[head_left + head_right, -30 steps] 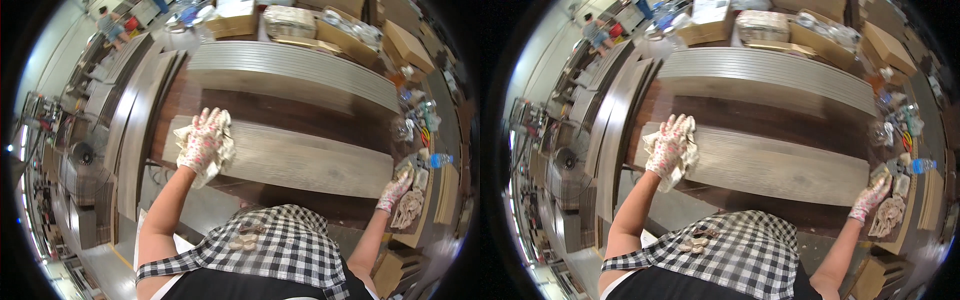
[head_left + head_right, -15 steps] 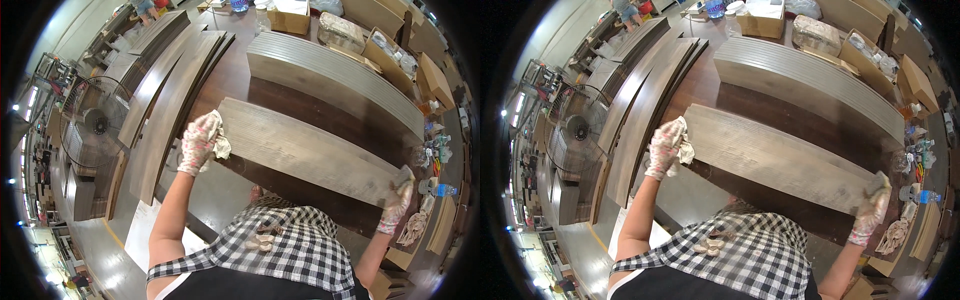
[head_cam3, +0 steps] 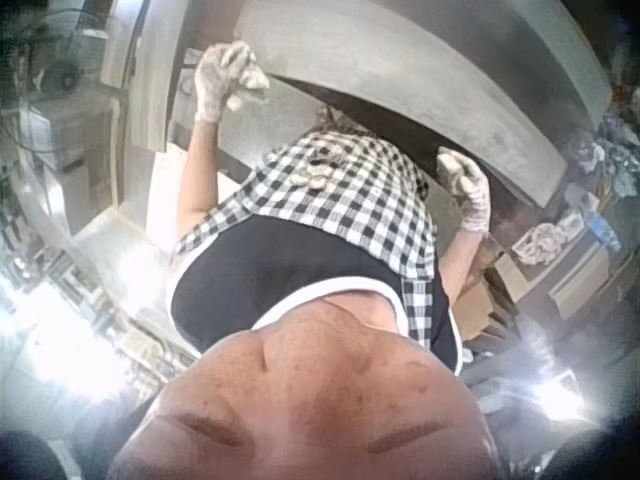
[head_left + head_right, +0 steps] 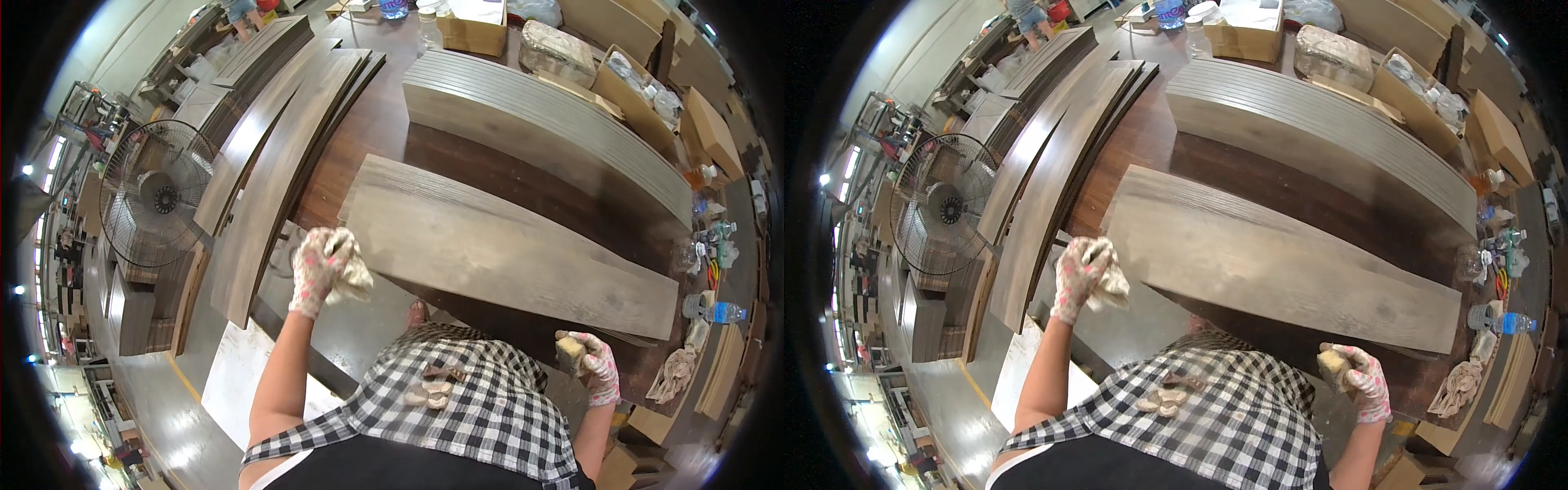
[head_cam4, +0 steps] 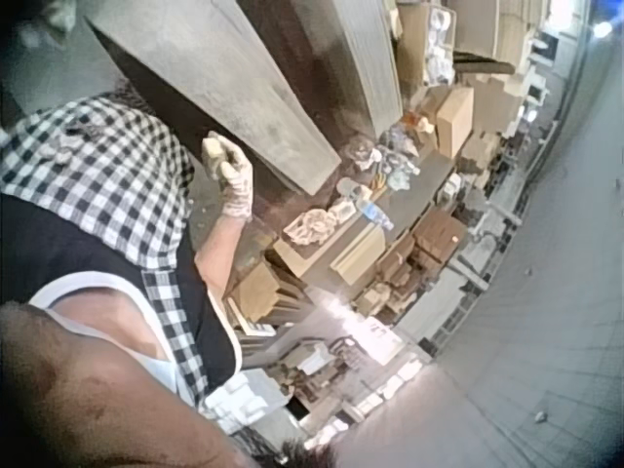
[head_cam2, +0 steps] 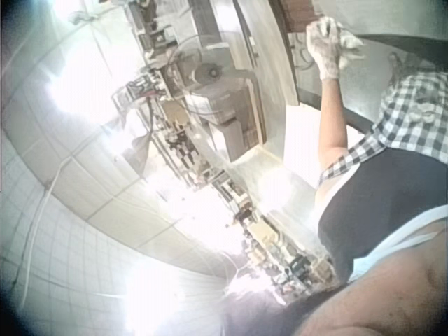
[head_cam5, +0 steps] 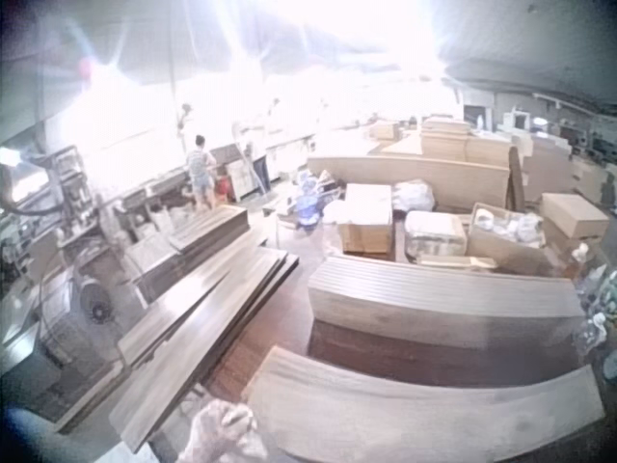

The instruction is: The person sands wooden boards with a sanding block and wipes them with a cloth, handling the boards one at a time and turning them over on a workbench.

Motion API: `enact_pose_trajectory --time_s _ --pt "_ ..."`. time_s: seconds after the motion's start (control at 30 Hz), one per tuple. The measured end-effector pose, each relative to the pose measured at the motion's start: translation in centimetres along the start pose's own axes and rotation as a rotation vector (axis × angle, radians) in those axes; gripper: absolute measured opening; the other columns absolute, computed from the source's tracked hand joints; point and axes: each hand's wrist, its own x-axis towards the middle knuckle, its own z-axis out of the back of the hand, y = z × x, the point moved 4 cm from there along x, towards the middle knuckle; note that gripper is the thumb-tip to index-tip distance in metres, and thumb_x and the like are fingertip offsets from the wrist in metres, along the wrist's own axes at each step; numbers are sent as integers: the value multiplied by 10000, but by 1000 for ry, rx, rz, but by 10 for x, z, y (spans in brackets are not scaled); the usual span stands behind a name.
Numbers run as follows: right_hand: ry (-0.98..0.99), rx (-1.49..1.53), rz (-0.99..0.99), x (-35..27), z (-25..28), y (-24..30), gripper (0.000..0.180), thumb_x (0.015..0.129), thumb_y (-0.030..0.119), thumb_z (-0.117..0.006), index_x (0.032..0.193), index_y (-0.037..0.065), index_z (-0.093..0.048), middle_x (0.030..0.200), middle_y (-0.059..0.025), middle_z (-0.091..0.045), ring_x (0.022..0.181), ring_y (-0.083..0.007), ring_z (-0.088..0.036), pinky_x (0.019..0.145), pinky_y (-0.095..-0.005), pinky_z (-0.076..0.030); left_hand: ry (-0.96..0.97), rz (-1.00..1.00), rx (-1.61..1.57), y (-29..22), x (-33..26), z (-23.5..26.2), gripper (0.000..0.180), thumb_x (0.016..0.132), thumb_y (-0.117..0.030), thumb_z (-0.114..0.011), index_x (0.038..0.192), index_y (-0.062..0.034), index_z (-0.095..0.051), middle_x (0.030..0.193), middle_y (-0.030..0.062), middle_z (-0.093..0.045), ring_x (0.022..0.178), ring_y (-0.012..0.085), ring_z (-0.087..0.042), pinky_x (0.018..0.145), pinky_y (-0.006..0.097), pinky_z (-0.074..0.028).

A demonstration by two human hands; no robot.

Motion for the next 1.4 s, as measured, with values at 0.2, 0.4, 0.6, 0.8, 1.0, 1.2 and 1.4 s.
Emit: enact_pose_trajectory --time_s 0.2,0.4,0.6,0.8,1.0,1.2,1.4 --pt "90 216 119 2 9 -11 693 663 351 -760 1171 -33 -486 1067 -176 -587 954 -321 -599 771 -374 -532 377 -119 -65 3 -51 -13 216 810 -210 -623 971 -68 -597 835 57 -617 801 163 -590 715 300 -481" --pt "-94 329 252 0 33 -34 675 752 380 -685 1249 23 -401 1148 -144 -529 936 -312 -576 726 -390 -536 502 400 -1061 2 -71 -36 215 728 -61 -677 910 -21 -569 814 20 -609 743 84 -565 678 246 -470" --pt "132 51 436 34 -46 33 646 733 467 -682 1206 84 -468 1198 -122 -490 971 -280 -538 803 -408 -478 264 406 -1254 65 -97 3 221 730 -66 -691 910 -26 -569 849 36 -621 761 111 -595 665 246 -489" --pt "344 -314 277 128 -215 75 639 706 394 -687 1142 -40 -515 1065 -117 -576 937 -190 -574 797 -281 -472 -164 318 -1550 177 -177 18 469 728 -95 -655 1146 -28 -451 931 78 -563 777 167 -590 631 300 -531" --pt "869 -163 -84 204 -368 27 368 841 179 -583 1132 -36 -511 941 -37 -595 787 -61 -556 662 -151 -448 -704 484 -1316 233 -260 50 466 791 -86 -593 1211 -4 -407 941 88 -566 679 154 -584 570 257 -518" --pt "965 80 -244 287 -436 -30 278 853 194 -595 1047 -1 -550 879 -16 -579 774 -104 -548 664 -278 -470 -722 480 -1421 205 -221 80 195 838 -60 -552 1014 -64 -467 772 35 -540 536 124 -515 430 239 -453" --pt "720 -244 -30 267 -415 35 388 830 161 -620 1136 -46 -505 964 -66 -593 840 -138 -570 717 -282 -482 -650 705 -736 202 -201 151 322 797 -92 -617 1067 32 -493 885 87 -598 713 165 -608 571 249 -522"
